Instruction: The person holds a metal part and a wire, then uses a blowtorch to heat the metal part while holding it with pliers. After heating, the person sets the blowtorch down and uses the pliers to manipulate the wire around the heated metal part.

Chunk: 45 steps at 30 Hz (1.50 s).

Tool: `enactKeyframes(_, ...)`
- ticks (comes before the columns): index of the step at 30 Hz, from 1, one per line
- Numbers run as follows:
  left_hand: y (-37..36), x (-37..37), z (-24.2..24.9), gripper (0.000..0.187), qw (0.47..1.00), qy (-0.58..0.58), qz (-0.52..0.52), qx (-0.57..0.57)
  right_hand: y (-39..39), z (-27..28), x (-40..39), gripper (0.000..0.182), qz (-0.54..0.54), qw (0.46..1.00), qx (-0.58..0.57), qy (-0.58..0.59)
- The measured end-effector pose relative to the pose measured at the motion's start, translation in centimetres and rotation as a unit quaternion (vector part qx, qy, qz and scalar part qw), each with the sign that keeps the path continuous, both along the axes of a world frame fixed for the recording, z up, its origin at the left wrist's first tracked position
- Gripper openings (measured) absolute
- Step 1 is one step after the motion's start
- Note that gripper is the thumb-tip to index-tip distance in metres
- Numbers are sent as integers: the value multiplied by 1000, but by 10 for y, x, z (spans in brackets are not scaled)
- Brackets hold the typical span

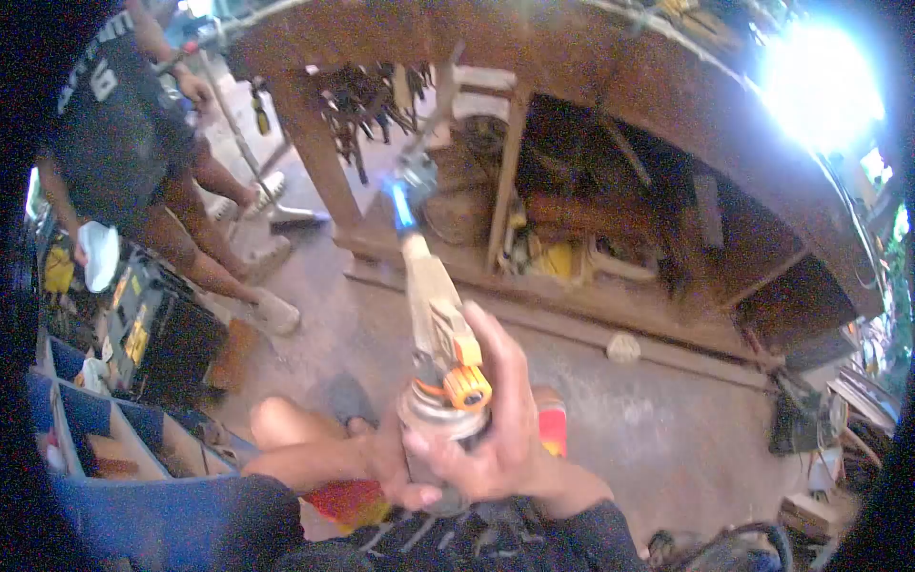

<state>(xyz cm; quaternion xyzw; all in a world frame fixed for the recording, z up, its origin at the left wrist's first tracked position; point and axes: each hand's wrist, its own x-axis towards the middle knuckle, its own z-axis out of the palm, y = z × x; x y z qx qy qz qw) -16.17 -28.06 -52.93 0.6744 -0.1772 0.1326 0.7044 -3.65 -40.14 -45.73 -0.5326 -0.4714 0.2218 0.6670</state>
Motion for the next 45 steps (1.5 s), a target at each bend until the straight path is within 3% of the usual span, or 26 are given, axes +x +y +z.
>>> enactKeyframes(1, 0, -2, -5, 115, 999, -9, 5, 35, -1, -6, 2, 104, -5, 997, 10, -82)
enactKeyframes(3, -10, 3, -7, 120, 991, -20, 18, -127, -6, -17, -2, 114, -10, 996, -12, -89)
enactKeyframes(4, -3, 1, -9, 122, 997, -22, 23, -69, -6, -22, -3, 117, -7, 995, -11, -98)
enactKeyframes(5, 1, 0, -12, 123, 999, -18, 24, -15, -9, -33, -5, 115, -8, 997, 0, -83)
enactKeyframes(7, -4, 0, -4, 120, 997, -46, 54, -5, -3, -20, -12, 92, -21, 1000, 7, -3)
enactKeyframes(8, -6, -1, -4, 120, 996, -54, 70, -5, -3, -23, -11, 92, -16, 1000, 10, -5)
enactKeyframes(10, -10, -3, -10, 120, 995, -31, 78, -54, -3, -33, -6, 85, -57, 991, 5, -118)
enactKeyframes(13, -12, 4, -14, 121, 992, -67, 86, -59, 0, -33, -6, 83, -49, 996, 16, -72)
enactKeyframes(17, -6, 3, -16, 122, 995, -51, 86, -17, -5, -36, -1, 93, -36, 990, -18, -135)
enactKeyframes(20, -2, 7, -11, 122, 996, -43, 80, -21, -1, -31, -2, 94, -20, 999, 5, -43)
enactKeyframes(23, -7, 2, -17, 122, 998, 50, -15, -36, -11, -17, -1, 97, -6, 997, -69, -39)
enactKeyframes(24, -8, 1, -20, 122, 996, 59, -12, -58, -12, -23, 1, 98, -16, 994, -56, -94)
enactKeyframes(25, -8, 3, -18, 122, 997, 42, -8, -65, -13, -27, 4, 100, -21, 988, -43, -150)
enactKeyframes(29, -7, 11, -12, 125, 994, -41, 4, -98, -5, -22, 5, 103, 13, 992, -16, -123)
enactKeyframes(36, -7, 10, -5, 126, 995, -59, 21, -77, -6, -21, 3, 101, -11, 990, -43, -135)
enactKeyframes(39, -13, 8, -12, 125, 984, -29, 15, -175, -5, -22, -1, 101, -17, 993, -43, -106)
enactKeyframes(45, -3, 11, -9, 125, 995, -71, 28, -62, -7, -24, -2, 99, -19, 992, -58, -111)
